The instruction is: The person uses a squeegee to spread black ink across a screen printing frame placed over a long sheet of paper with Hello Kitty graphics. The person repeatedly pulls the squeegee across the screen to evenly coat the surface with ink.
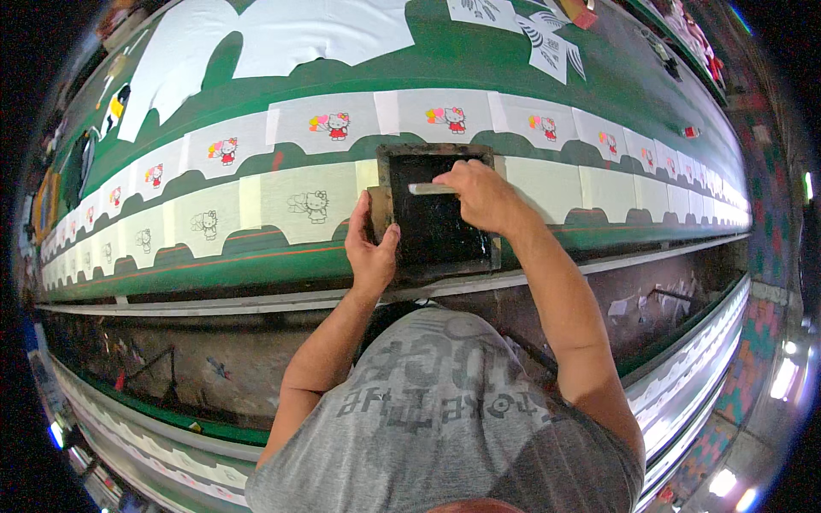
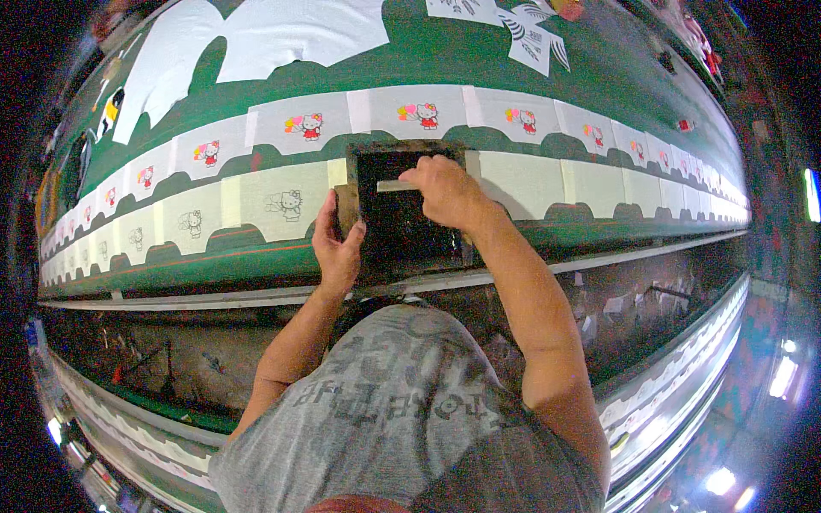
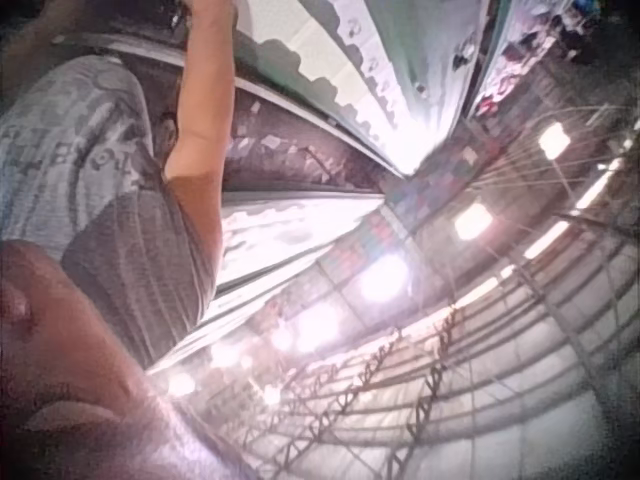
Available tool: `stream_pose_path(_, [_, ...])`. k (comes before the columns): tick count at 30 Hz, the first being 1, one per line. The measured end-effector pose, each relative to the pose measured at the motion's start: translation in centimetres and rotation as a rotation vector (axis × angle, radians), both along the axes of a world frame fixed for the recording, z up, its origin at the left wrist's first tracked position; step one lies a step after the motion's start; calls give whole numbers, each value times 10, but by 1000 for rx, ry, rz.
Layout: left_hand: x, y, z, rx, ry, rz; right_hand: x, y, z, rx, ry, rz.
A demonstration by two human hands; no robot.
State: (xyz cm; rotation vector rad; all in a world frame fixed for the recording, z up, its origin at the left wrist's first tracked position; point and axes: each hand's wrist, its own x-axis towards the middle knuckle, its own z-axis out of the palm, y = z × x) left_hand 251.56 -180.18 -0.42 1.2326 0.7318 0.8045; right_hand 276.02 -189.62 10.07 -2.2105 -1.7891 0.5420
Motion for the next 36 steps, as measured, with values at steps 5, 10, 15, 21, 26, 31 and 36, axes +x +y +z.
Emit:
stream_pose_path(5, [0, -1, 8, 27, 43, -12, -45, -40, 4, -14, 13, -16])
stream_pose_path(10, [2, -2, 1, 146, 54, 32, -85, -77, 7, 14, -18, 14])
stream_pose_path(15, [4, -5, 13, 318, 212, -16, -97, -100, 1, 98, -9, -36])
stream_pose_path(21, [18, -23, 29, 335, 120, 58, -80, -147, -6, 322, 17, -102])
stream_pose_path(26, [69, -80, 33, 515, 187, 59, -42, -211, -10, 352, 59, -218])
stream_pose_path(31, [134, -146, 14, 368, 97, 62, 18, -277, -20, 389, -4, -220])
stream_pose_path(36, [183, -189, 9, 374, 125, 75, 63, -314, -19, 419, -58, -163])
